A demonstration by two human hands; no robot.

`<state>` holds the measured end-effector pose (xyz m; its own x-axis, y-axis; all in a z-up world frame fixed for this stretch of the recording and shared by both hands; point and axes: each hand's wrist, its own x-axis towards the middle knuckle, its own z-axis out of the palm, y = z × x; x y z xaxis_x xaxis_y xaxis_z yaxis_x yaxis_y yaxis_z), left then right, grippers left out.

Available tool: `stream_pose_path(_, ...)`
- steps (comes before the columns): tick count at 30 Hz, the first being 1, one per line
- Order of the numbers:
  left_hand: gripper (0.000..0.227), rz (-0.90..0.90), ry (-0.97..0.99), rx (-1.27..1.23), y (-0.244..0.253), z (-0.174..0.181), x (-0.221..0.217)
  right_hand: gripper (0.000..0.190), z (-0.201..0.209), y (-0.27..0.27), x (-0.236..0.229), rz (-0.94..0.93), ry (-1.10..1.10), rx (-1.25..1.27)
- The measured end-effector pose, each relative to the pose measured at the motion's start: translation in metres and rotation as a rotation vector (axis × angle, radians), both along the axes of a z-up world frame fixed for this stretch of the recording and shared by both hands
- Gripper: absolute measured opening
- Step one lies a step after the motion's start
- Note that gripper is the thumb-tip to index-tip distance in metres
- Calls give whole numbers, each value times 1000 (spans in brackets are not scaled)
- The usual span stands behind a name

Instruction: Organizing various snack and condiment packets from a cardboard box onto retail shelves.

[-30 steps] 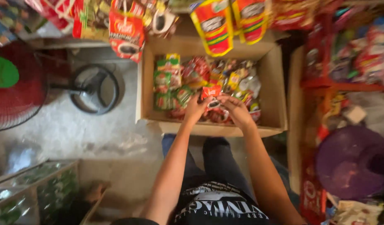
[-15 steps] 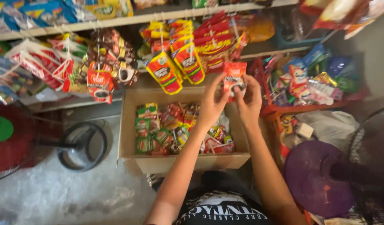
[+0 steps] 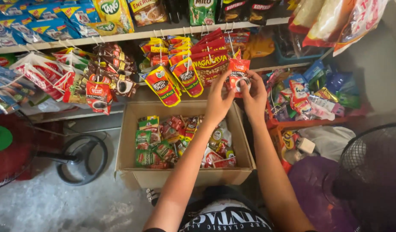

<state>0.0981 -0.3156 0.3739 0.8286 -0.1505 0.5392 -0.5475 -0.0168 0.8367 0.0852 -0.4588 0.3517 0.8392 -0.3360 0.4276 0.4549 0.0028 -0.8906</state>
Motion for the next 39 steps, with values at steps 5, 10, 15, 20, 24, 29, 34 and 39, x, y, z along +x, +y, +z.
stream_pose_path(5,60,22,-43,27,-3,-16,9,36,-3,-3,8,-30,57,-41)
stream_pose_path(10,65,-48,175,-2,9,-59,8,41,-38,-14,10,-182,28,-396)
stream_pose_path(15,51,-114,279,211,57,-219,6,47,-98,8,-28,-310,258,-537)
stream_pose_path(20,46,-216,726,294,136,-321,-55,41,-221,37,-85,-124,588,-641)
stream_pose_path(24,47,-195,994,398,192,-363,-96,30,-349,56,-119,271,488,-914)
stream_pose_path(29,46,-182,1139,303,253,-399,-112,29,-324,147,-130,596,937,-641)
stream_pose_path(34,41,-101,1133,326,303,-417,-105,36,-407,192,-135,749,1026,-578)
stream_pose_path(39,29,-46,960,592,328,-396,-106,48,-372,244,-100,1035,1085,-1158)
